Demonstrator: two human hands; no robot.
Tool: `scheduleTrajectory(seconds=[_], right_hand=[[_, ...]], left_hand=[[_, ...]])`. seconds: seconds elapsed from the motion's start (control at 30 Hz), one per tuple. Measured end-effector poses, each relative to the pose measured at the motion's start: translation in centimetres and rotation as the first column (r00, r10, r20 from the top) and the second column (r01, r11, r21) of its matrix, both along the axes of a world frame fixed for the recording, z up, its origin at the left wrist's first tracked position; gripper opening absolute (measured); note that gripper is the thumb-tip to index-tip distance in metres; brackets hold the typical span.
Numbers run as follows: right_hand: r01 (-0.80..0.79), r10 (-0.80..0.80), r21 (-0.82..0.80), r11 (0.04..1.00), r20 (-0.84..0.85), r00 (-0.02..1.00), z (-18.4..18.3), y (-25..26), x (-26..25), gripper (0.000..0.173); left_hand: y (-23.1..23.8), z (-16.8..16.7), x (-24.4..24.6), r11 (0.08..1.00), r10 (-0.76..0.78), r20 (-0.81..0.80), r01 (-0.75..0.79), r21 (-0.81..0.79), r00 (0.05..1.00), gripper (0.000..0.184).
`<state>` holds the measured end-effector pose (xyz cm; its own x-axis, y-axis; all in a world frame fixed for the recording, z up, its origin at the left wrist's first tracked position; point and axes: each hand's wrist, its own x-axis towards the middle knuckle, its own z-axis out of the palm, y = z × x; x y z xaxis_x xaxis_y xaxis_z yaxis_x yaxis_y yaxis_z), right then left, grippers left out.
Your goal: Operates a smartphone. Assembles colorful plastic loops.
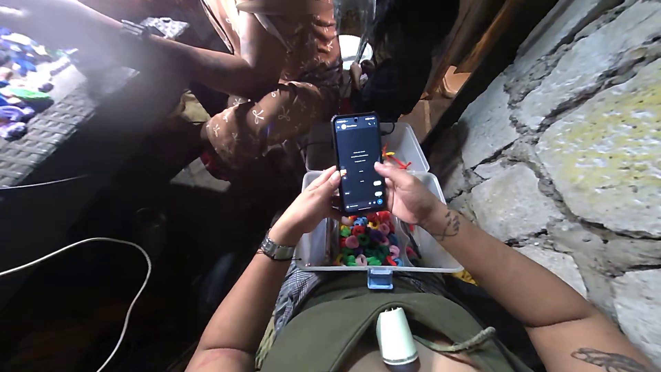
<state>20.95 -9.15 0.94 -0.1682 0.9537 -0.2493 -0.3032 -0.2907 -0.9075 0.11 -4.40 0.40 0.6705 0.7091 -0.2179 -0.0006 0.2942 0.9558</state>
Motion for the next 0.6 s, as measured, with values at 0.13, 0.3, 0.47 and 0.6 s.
scheduleTrajectory(seconds=[0.13, 0.3, 0.47, 0.6], right_hand=[[0.017, -0.017, -0.003, 1.000, -0.078, 0.997, 0.09, -0.09, -0.03, 0.038], [-0.186, 0.173, 0.110, 0.976, 0.118, 0.978, 0.48, -0.28, 0.17, 0.079], [-0.223, 0.159, 0.099, 0.970, 0.438, 0.885, 0.45, -0.08, 0.01, 0.134], [-0.107, 0.080, 0.103, 0.989, 0.237, 0.968, -0.30, 0.06, -0.10, 0.074]], left_hand=[[0.08, 0.12, 0.03, 1.000, 0.020, -0.044, -0.020, 0.000, 0.999, 0.042], [-0.02, -0.10, 0.12, 0.996, 0.075, -0.008, -0.074, 0.039, 0.997, 0.039], [-0.04, -0.13, -0.06, 0.997, 0.069, 0.011, -0.069, 0.036, 0.998, 0.039], [0.02, -0.49, 0.08, 0.979, 0.160, 0.005, -0.159, 0.124, 0.987, 0.038]])
